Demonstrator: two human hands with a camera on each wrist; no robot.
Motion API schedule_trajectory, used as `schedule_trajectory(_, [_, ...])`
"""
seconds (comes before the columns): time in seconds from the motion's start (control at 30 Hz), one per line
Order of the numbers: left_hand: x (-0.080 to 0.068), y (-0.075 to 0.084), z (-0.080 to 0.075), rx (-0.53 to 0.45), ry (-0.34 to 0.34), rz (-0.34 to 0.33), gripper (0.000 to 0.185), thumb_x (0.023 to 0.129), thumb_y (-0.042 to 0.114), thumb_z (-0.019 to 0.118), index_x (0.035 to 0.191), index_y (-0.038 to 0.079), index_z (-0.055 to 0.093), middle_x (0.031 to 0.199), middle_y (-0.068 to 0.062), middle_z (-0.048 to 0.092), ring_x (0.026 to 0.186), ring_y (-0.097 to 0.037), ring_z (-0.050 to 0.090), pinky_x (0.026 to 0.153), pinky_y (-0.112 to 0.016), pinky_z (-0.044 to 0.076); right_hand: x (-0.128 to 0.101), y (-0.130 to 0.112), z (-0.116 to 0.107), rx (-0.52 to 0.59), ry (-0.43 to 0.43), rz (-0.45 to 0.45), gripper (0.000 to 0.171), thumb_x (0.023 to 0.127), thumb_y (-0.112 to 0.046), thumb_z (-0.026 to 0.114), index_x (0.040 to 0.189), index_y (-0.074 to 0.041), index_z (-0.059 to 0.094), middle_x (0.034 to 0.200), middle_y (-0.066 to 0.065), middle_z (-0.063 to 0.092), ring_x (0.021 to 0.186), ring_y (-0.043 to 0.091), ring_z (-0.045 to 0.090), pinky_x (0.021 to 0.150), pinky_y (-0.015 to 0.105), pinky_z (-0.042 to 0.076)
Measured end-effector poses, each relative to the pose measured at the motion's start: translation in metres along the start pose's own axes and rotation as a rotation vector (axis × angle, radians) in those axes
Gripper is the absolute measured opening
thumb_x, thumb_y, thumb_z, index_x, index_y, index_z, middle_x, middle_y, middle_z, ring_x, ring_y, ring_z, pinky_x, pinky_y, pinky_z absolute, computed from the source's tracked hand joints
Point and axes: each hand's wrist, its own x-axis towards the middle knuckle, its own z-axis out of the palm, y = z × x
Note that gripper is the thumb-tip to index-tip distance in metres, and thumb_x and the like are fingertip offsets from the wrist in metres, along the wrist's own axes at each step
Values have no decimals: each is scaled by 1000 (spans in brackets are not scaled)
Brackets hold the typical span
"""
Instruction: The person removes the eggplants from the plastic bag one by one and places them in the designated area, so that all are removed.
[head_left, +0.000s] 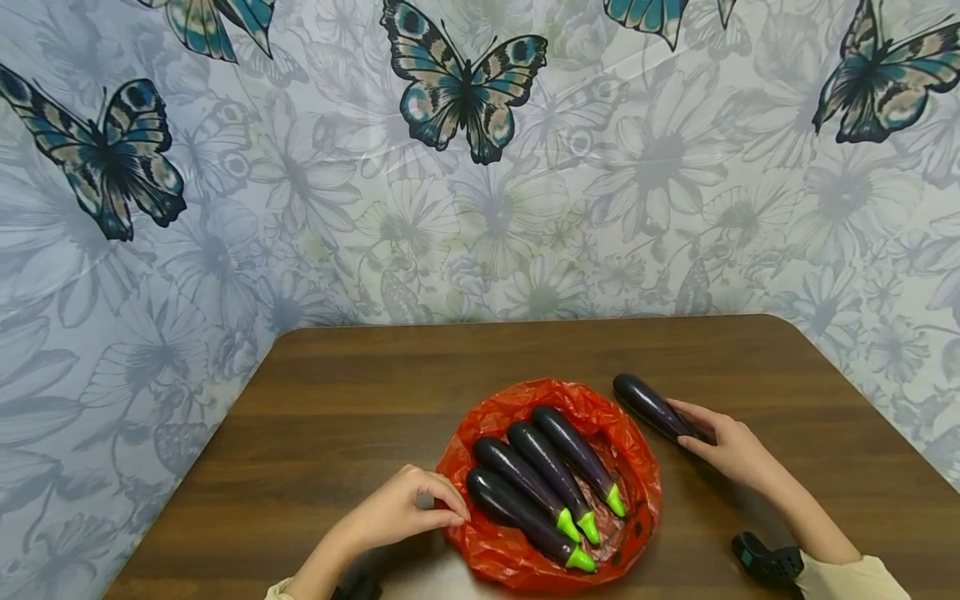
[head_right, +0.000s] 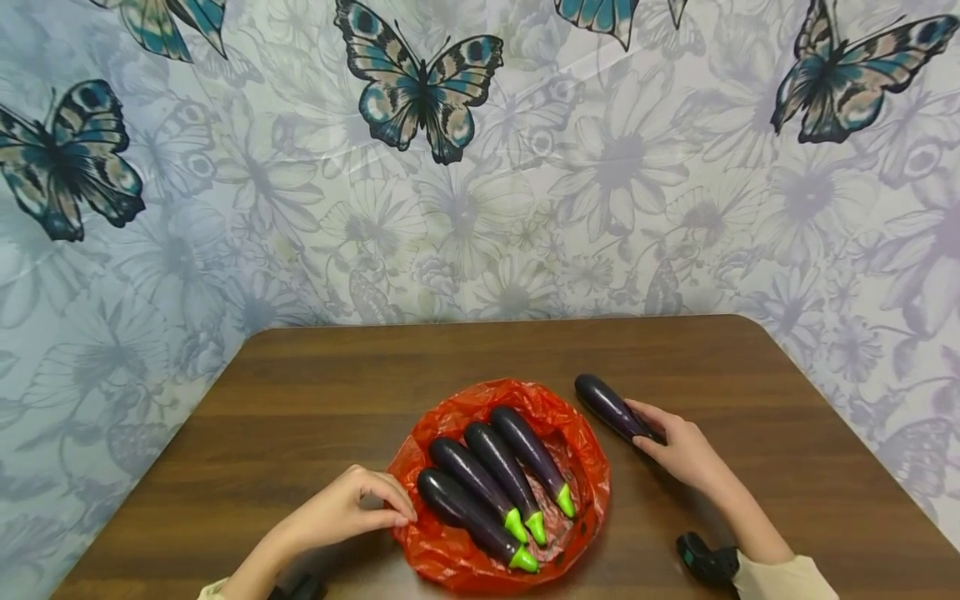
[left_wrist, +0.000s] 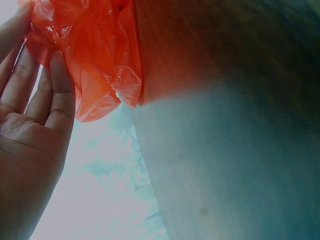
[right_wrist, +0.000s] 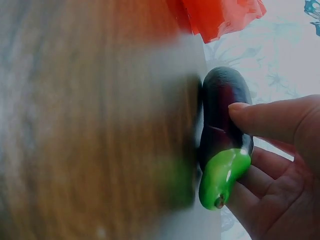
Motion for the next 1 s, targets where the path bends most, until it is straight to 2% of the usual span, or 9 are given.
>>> schedule_trajectory(0.57, [0,1,0,-3,1,-14,7,81,7,63,84,4,69,81,-2,67,77,-3,60,67,-25,50,-2,-3,0,-36,0,31,52,83,-23,62,127,-1,45,117,29,51,102,43,51,79,55,40])
schedule_trajectory(0.8, [-2,0,2,2,3,4,7,81,7,63,84,5,69,82,-2,67,78,-3,60,67,-24,50,-2,-2,2,-25,26,21,53,84,-25,62,126,1,45,118,26,51,104,40,51,83,51,39])
schedule_trajectory(1.0, [-2,0,2,-14,4,-9,7,81,7,63,84,4,69,82,-3,67,78,-3,61,67,-24,50,-1,-3,3,-37,48,11,53,83,-25,63,126,0,45,118,23,53,103,37,53,81,47,41])
